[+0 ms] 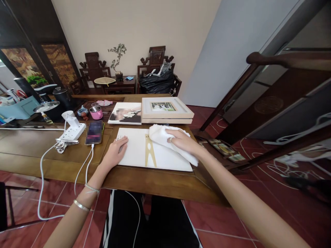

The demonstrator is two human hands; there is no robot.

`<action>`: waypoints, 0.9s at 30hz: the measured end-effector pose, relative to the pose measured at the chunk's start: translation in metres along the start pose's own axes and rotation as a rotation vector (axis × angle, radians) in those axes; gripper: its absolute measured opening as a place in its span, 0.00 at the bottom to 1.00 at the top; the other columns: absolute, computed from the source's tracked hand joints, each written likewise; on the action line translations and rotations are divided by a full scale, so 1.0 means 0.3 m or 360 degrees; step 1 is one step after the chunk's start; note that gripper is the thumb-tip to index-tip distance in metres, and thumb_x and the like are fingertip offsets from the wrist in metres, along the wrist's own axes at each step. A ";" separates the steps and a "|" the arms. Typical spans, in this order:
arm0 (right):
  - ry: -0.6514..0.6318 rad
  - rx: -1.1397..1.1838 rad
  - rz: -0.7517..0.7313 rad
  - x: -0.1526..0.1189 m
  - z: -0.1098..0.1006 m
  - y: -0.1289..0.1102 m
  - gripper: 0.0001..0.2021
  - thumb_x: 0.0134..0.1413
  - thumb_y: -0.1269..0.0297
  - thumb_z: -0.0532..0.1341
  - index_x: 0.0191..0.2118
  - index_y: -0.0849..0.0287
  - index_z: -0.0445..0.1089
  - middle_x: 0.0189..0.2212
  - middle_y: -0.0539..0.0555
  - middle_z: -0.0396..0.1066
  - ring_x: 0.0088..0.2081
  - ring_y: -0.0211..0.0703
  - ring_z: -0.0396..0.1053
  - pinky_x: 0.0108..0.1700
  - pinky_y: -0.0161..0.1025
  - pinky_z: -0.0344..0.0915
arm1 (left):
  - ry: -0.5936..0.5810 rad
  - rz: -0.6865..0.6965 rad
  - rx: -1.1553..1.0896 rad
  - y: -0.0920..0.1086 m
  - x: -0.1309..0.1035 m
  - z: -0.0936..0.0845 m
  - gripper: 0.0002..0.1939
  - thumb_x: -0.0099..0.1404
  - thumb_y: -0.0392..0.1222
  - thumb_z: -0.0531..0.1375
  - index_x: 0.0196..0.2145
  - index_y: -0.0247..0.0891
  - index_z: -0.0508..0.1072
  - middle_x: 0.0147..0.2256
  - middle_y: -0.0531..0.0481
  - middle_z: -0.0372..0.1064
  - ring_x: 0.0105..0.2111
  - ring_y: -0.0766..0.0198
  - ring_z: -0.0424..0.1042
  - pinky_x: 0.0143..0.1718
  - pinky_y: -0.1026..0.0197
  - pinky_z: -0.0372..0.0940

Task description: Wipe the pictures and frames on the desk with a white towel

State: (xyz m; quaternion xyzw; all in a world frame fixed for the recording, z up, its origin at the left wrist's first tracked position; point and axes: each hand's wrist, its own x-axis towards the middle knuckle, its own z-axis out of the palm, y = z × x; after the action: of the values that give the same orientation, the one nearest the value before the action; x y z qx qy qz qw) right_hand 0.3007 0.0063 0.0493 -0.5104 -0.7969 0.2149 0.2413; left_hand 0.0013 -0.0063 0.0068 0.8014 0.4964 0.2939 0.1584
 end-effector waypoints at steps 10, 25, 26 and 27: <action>-0.0119 -0.0038 -0.0196 -0.119 0.095 -0.165 0.11 0.45 0.75 0.47 0.31 0.56 0.63 0.24 0.50 0.60 0.34 0.49 0.64 0.45 0.46 0.59 | -0.0088 0.0039 0.0130 -0.016 0.002 0.007 0.22 0.68 0.43 0.48 0.55 0.32 0.67 0.59 0.37 0.59 0.62 0.50 0.55 0.62 0.40 0.49; -0.0140 0.0099 -0.0139 -0.030 0.078 -0.133 0.14 0.44 0.73 0.50 0.36 0.58 0.71 0.35 0.56 0.72 0.41 0.52 0.67 0.44 0.44 0.60 | -0.0121 0.0002 0.0149 0.001 0.002 -0.003 0.23 0.67 0.42 0.47 0.55 0.30 0.67 0.59 0.37 0.59 0.62 0.52 0.55 0.63 0.43 0.48; -0.0088 0.0091 -0.0156 0.007 0.082 -0.122 0.14 0.45 0.72 0.50 0.35 0.59 0.70 0.35 0.56 0.72 0.41 0.52 0.67 0.44 0.43 0.60 | -0.0118 0.0000 0.0143 0.001 0.002 -0.004 0.23 0.67 0.42 0.47 0.55 0.30 0.67 0.59 0.37 0.59 0.62 0.53 0.55 0.63 0.43 0.48; -0.0043 0.0073 -0.0169 0.041 0.087 -0.115 0.14 0.45 0.72 0.50 0.35 0.59 0.70 0.36 0.56 0.72 0.41 0.51 0.67 0.44 0.42 0.60 | -0.0114 -0.0001 0.0137 0.001 0.003 -0.004 0.23 0.67 0.42 0.47 0.55 0.30 0.67 0.59 0.37 0.59 0.62 0.53 0.55 0.63 0.43 0.48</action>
State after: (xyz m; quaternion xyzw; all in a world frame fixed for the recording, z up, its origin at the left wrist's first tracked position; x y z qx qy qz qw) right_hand 0.2559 0.0017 0.0510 -0.4587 -0.8210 0.2270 0.2532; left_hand 0.0011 -0.0058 0.0081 0.8173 0.5028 0.2433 0.1415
